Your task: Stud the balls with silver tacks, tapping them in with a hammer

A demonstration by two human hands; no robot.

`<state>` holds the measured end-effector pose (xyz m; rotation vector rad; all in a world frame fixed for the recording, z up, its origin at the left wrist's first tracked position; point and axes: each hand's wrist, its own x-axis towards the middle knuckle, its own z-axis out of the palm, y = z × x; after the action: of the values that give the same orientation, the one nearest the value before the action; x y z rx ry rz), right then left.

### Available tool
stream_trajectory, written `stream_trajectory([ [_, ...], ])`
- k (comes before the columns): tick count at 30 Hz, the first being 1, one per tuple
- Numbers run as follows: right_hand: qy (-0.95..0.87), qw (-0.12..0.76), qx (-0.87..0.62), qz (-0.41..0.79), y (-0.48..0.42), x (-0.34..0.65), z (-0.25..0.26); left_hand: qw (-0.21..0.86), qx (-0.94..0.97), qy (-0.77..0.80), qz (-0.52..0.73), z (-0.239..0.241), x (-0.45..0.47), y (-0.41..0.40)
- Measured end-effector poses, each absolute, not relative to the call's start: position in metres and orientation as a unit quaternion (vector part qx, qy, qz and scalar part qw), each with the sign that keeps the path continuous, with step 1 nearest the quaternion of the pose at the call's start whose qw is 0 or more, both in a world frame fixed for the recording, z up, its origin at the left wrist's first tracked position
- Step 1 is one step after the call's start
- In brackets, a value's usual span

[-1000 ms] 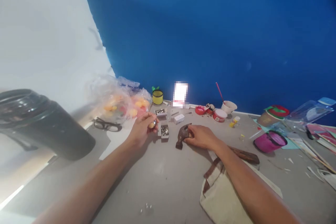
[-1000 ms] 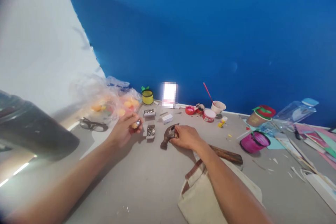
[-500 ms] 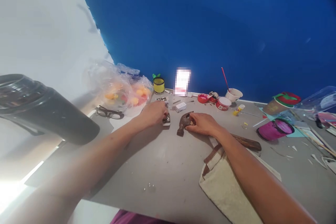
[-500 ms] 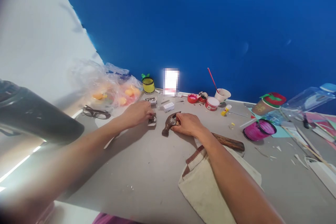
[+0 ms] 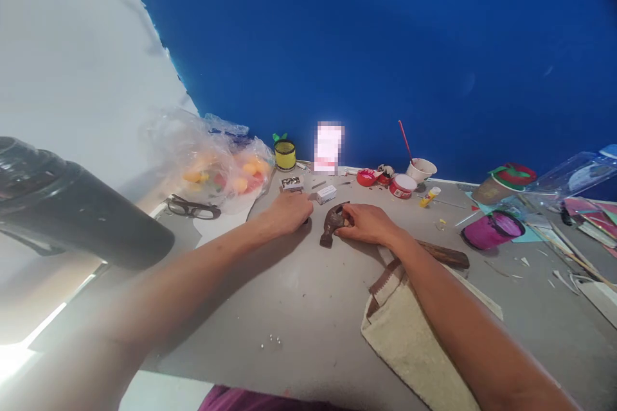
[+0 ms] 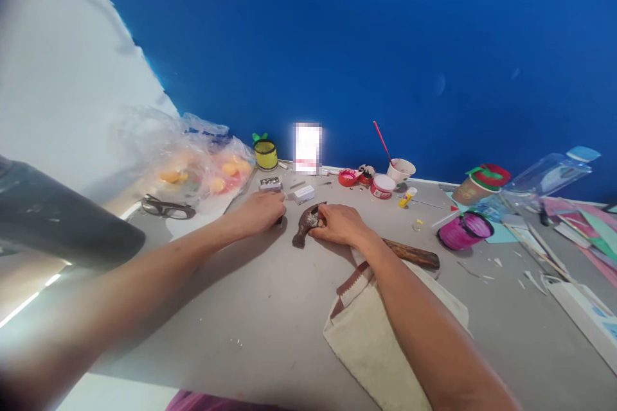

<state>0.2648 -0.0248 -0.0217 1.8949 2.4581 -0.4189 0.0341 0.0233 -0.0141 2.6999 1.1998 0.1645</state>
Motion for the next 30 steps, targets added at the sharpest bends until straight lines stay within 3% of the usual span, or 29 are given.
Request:
stream_trajectory([
  [11,0.785,-0.007,0.606,-0.132,-0.025,0.265,-0.025,0.106,0.893,0.426,0.098,0.003,0.018,0.017],
  [17,0.783,-0.033,0.609,-0.126,-0.026,0.266,-0.021,0.443,0.701,0.494,0.260,0.017,0.006,-0.015],
  [20,0.788,-0.136,0.591,-0.106,-0.034,0.255,-0.017,0.565,0.606,0.470,0.305,0.013,0.010,-0.028],
  [25,0.762,-0.367,0.482,-0.229,-0.054,0.228,-0.013,0.659,0.528,0.418,0.333,-0.005,0.019,-0.036],
  [30,0.794,-0.390,0.407,-0.227,-0.062,0.214,-0.014,0.662,0.545,0.411,0.310,-0.017,0.017,-0.042],
])
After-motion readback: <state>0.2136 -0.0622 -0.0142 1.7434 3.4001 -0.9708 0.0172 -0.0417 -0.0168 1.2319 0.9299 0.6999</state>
